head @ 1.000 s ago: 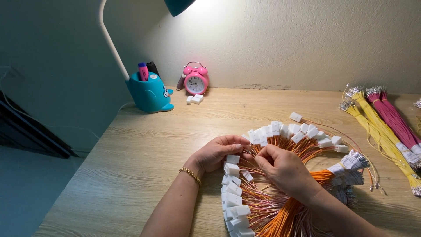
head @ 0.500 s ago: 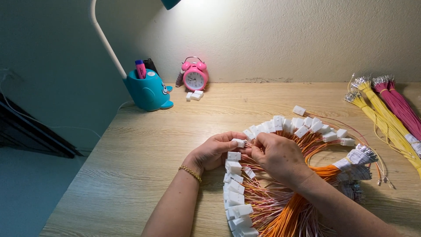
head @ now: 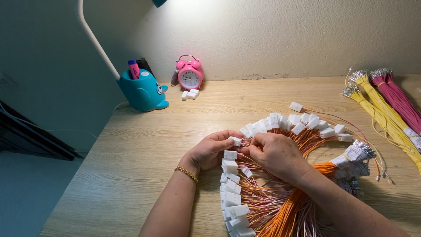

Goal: Organizing and bundling multiple wire harnesses with plastic connectors into a circular arrangement on a desk.

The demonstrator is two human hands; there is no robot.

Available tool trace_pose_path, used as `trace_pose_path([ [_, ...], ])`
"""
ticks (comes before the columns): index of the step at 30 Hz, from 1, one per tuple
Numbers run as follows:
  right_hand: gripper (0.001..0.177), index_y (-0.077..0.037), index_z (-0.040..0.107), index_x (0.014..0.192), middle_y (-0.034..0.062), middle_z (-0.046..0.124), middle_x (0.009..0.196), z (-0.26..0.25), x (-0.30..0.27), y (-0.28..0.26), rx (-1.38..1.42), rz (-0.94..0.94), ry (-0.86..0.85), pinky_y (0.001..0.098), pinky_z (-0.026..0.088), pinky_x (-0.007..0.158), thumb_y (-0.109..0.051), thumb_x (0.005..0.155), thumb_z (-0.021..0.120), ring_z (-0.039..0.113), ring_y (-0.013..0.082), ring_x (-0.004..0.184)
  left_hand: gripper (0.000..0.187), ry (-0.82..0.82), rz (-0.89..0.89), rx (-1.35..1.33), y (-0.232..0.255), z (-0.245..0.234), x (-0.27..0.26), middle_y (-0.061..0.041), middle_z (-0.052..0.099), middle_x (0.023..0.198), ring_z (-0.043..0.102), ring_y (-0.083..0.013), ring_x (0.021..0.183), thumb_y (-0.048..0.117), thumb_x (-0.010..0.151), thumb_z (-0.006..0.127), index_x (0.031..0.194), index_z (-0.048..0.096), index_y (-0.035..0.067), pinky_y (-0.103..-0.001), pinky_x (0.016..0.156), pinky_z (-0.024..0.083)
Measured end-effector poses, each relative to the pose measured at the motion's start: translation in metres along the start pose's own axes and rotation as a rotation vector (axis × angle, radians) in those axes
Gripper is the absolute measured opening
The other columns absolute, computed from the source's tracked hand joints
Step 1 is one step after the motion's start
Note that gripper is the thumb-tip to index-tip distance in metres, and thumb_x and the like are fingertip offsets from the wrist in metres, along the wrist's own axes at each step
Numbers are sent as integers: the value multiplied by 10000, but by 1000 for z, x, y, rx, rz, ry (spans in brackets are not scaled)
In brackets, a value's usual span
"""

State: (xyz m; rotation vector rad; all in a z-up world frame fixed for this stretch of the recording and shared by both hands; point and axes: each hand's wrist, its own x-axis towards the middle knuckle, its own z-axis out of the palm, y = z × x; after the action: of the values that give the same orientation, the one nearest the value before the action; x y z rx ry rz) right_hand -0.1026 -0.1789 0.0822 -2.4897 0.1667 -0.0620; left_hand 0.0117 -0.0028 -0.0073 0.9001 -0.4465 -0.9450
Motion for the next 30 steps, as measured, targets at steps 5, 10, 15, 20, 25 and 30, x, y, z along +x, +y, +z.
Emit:
trace_pose_path([
  [5, 179, -176, 697, 760, 90, 687, 737, 6, 4, 4, -57, 5, 23, 388, 544, 710, -304, 860, 620, 690, 296, 779, 295, -17, -17, 1, -1, -4, 2, -207, 708, 1016, 708, -313, 966, 93, 941, 575, 1232, 578, 51, -434, 813, 590],
  [10, 161, -204, 700, 743, 69, 683, 730, 9, 4, 4, -46, 13, 59, 366, 547, 702, -307, 849, 635, 695, 264, 771, 268, -3, -15, -2, -3, -6, 4, -200, 706, 1046, 707, -300, 974, 87, 940, 581, 1205, 586, 49, -431, 828, 586],
  [15, 177, -182, 708, 738, 75, 684, 705, 4, 1, -8, -58, -13, 51, 355, 545, 677, -280, 861, 628, 694, 267, 738, 276, 25, -14, 19, -1, 0, 0, -170, 704, 1051, 709, -261, 964, 96, 934, 589, 1207, 591, 51, -407, 800, 594],
  [20, 167, -167, 704, 756, 95, 688, 724, 8, 6, -5, -60, -29, 55, 378, 541, 684, -268, 861, 622, 692, 294, 759, 275, 24, -15, 45, -4, -8, 4, -164, 697, 1069, 701, -260, 965, 99, 936, 597, 1207, 602, 56, -401, 803, 589],
  [25, 184, -162, 723, 765, 101, 706, 745, 2, 5, -12, -32, -1, 34, 393, 545, 700, -277, 861, 616, 697, 303, 782, 278, 25, -8, 61, -5, -7, 5, -154, 693, 1081, 692, -258, 972, 103, 932, 610, 1207, 607, 63, -402, 807, 582],
  [30, 193, -161, 733, 748, 101, 709, 732, 9, 10, -8, -28, -21, 31, 385, 552, 685, -259, 864, 615, 699, 309, 765, 273, 20, 5, 58, -10, -13, 10, -163, 694, 1094, 695, -272, 967, 93, 927, 622, 1198, 611, 60, -410, 799, 586],
])
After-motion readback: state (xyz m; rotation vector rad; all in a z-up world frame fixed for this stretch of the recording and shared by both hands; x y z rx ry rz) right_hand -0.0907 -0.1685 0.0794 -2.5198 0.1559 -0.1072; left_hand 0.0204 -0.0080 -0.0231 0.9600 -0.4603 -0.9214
